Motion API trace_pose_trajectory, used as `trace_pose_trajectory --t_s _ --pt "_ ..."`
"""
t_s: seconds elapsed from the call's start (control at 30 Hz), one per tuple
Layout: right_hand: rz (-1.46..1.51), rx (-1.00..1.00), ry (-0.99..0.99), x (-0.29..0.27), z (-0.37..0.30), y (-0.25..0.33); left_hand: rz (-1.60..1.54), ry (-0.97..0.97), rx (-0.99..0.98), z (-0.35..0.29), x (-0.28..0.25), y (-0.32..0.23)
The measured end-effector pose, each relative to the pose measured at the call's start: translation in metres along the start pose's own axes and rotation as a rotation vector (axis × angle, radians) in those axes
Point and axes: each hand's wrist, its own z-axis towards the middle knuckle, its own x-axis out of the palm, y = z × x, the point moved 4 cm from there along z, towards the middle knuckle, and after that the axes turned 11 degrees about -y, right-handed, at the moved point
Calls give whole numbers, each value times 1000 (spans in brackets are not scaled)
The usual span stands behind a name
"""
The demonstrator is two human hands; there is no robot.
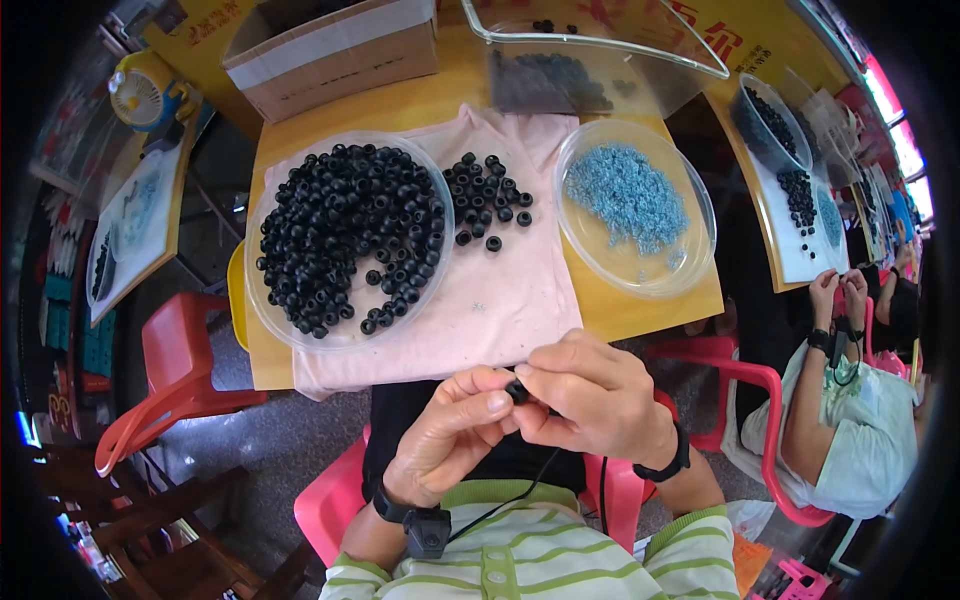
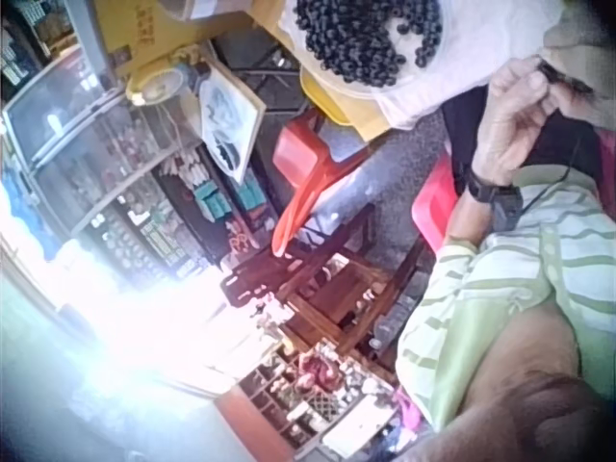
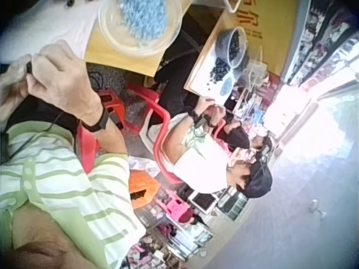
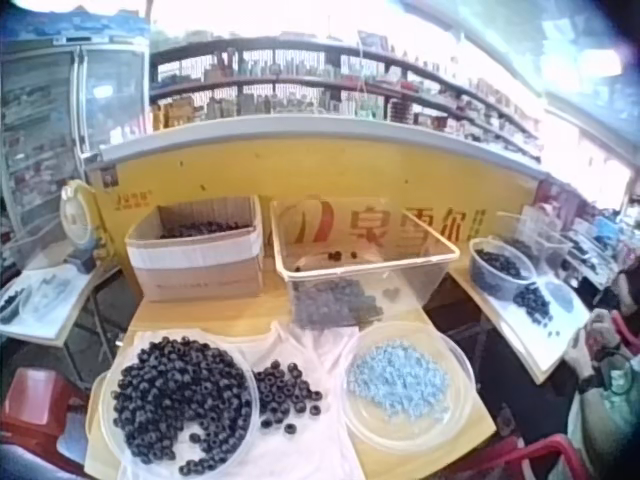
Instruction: Inserting small blue plastic pins into larger black plastic components at a workshop table.
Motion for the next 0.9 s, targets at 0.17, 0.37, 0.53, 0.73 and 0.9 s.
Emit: trace_pose_trajectory --t_s 0.17,0.37,0.53,0.73,0.9 --pt "-41 -46 29 2 -1 10 8 -29 22 -6 3 0" --pt "-193 123 112 2 46 -5 452 -185 449 -12 13 -38" --pt "-339 435 -250 -39 130 -56 1072 -535 983 -33 12 -108" --pt "-824 414 -330 -80 168 -134 1354 -691 1050 -25 8 -132" --pt "-907 485 -260 -66 169 -170 1765 -669 1146 -11 11 -136"
